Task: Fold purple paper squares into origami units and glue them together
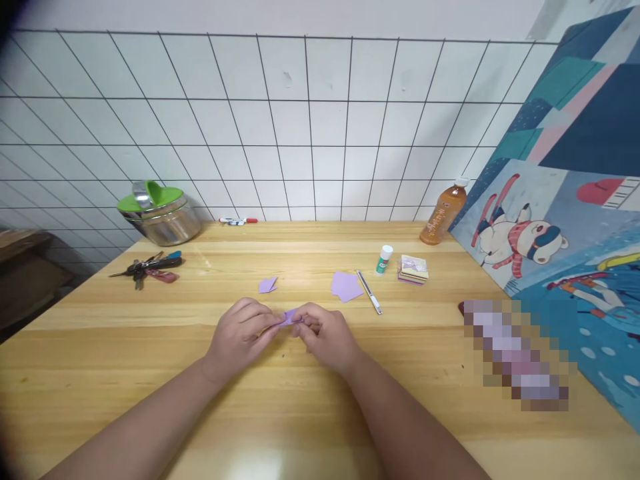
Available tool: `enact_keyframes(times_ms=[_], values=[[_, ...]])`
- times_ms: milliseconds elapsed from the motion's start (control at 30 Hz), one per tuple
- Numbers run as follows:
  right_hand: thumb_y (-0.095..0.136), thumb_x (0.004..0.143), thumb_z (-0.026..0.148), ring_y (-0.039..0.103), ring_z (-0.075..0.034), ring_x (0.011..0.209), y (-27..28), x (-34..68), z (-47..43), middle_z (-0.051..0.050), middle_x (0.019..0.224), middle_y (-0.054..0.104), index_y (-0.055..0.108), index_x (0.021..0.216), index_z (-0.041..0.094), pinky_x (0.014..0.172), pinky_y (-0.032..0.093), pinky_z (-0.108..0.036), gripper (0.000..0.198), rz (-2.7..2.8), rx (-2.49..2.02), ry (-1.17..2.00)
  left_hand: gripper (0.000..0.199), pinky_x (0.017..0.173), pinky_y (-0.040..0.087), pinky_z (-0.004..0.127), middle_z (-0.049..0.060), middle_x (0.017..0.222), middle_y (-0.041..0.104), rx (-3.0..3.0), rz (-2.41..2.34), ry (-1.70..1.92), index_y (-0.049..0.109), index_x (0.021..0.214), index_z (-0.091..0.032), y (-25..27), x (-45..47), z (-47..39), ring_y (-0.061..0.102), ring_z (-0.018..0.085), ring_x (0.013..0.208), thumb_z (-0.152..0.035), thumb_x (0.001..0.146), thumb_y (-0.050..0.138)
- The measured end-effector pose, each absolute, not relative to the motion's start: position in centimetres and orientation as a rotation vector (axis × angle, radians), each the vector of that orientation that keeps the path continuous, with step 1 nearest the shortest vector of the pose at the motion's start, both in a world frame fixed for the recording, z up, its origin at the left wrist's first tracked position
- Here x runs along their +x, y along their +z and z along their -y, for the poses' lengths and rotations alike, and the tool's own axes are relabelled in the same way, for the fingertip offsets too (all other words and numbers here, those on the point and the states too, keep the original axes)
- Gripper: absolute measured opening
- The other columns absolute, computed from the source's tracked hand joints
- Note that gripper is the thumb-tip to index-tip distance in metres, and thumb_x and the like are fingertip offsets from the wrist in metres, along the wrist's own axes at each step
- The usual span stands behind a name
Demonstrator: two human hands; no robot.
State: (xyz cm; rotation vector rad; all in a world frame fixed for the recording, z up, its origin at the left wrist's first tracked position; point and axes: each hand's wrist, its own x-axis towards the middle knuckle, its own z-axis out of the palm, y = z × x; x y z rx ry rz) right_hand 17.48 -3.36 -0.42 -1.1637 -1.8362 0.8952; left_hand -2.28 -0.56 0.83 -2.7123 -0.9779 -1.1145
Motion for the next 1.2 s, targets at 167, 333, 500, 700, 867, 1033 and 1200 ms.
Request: enact_keyframes(times_ms=[167,333,500,700,867,1033,1200], values=[[0.046,0.078,0.015,0.062,-0.012,0.068,-0.5,17.7,3.2,0.001,0.077,0.065,0.056,0.088,0.022,0.057,0.048,-0.021,0.016,1.868,-1.16,0.779,0.016,0.071,0.043,0.031,0.003,0.08,0.067,-2.86,1.051,-1.134,0.067,0.092,-0.024,1.2,-2.3,0.7,0.055,0.017,0.076,-0.023,0.079,0.058],[0.049,0.075,0.01,0.062,-0.013,0.072,-0.1,18.0,3.0,0.0,0.085,0.067,0.059,0.091,0.023,0.067,0.047,-0.025,0.023,2.007,-1.292,0.457,0.028,0.056,0.041,0.025,0.002,0.075,0.063,-2.953,1.753,-1.399,0.062,0.1,-0.021,0.6,-1.7,0.5,0.055,0.015,0.064,-0.038,0.079,0.057],[0.05,0.081,0.015,0.06,-0.017,0.085,0.1,17.4,3.2,-0.003,0.09,0.067,0.06,0.096,0.022,0.076,0.045,-0.028,0.019,2.177,-1.228,0.37,0.033,0.057,0.041,0.024,0.001,0.072,0.062,-3.173,2.036,-1.492,0.062,0.096,-0.019,0.1,-0.8,0.4,0.054,0.014,0.063,-0.043,0.075,0.061],[0.053,0.083,0.02,0.062,-0.015,0.086,-0.2,17.4,3.3,-0.002,0.094,0.068,0.061,0.098,0.023,0.076,0.046,-0.026,0.018,2.162,-1.177,0.395,0.03,0.059,0.041,0.024,0.0,0.068,0.056,-3.204,2.095,-1.767,0.056,0.081,-0.017,-0.1,-0.4,0.3,0.051,0.013,0.063,-0.045,0.085,0.045],[0.049,0.083,0.015,0.062,-0.014,0.082,-0.4,17.4,3.2,-0.003,0.09,0.068,0.064,0.097,0.024,0.073,0.047,-0.026,0.021,2.223,-1.159,0.386,0.029,0.055,0.039,0.022,-0.002,0.064,0.052,-3.121,2.348,-1.958,0.049,0.077,-0.017,-0.6,-0.2,-0.1,0.048,0.011,0.058,-0.045,0.083,0.047],[0.046,0.086,0.018,0.062,-0.016,0.083,-0.1,17.1,3.3,-0.003,0.092,0.068,0.063,0.098,0.024,0.072,0.046,-0.026,0.021,2.291,-1.176,0.315,0.028,0.063,0.039,0.025,-0.003,0.068,0.05,-3.118,2.176,-1.903,0.045,0.075,-0.019,-0.1,-0.1,0.6,0.047,0.012,0.064,-0.044,0.087,0.042],[0.043,0.089,0.018,0.06,-0.016,0.087,0.3,16.8,3.6,-0.003,0.094,0.067,0.063,0.098,0.026,0.075,0.045,-0.027,0.022,2.385,-1.133,0.258,0.017,0.069,0.04,0.028,-0.003,0.071,0.051,-3.177,2.194,-1.74,0.044,0.077,-0.02,0.2,-0.2,0.9,0.049,0.013,0.07,-0.033,0.086,0.043]])
